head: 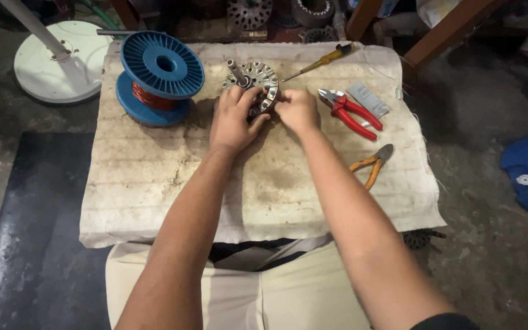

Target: The person hand-winds copper wire around the slots of a motor armature on a workbench, pressing and guiding the wire into place slot by slot with both hands while a spool of copper wire feeds from the side. They continue seating the wire around the armature throughout the clip.

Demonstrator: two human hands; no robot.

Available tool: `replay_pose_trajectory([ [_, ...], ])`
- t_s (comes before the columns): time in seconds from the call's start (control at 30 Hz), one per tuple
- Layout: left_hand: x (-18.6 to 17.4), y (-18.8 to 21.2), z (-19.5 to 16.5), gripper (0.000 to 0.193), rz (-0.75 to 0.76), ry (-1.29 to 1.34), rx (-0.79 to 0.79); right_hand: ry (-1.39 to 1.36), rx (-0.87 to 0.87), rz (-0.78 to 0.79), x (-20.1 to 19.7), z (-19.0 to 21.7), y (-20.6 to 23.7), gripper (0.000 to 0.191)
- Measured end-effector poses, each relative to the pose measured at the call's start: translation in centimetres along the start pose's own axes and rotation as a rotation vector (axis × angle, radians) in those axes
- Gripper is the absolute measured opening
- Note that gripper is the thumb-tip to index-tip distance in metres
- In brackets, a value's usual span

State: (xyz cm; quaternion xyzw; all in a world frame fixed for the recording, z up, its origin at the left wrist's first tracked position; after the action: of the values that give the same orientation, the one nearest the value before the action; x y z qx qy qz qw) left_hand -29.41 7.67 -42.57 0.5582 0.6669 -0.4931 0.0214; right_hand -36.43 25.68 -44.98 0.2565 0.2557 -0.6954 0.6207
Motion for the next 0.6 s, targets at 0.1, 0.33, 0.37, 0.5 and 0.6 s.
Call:
replay_pose_trajectory([
  [0.1, 0.1, 0.1, 0.0, 0.056, -0.001, -0.022, 0.009, -0.024, 0.000, 0.034, -0.2, 0.7, -0.4, 0.019],
  [0.33, 0.2, 0.2, 0.3, 0.051, -0.024, -0.010, -0.006, 0.203, -0.077, -0.214, -0.3, 3.0, 3.5, 0.024],
  [0.37, 0.2, 0.2, 0.1, 0.051, -0.034, -0.008, 0.004, 0.209, -0.086, -0.240, -0.4, 3.1, 3.7, 0.025],
  [0.5, 0.3, 0.2, 0.1, 0.050, -0.022, 0.013, -0.028, 0.137, -0.058, -0.249, -0.6, 2.6, 2.7, 0.019],
  [0.6, 0.2, 0.2, 0.2, 0.049, -0.017, 0.004, -0.024, 0.052, -0.104, -0.191, -0.5, 2.0, 2.1, 0.021],
])
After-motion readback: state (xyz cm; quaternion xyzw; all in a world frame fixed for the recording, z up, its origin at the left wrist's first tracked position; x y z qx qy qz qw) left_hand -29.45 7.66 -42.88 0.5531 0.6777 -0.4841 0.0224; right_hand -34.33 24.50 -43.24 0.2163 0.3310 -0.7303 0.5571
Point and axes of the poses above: each hand's wrist, its own y-axis away from the middle knuckle, its own x-axis out of the palm, z = x × y, the point moved 4 cm from there along -y, towards the middle knuckle
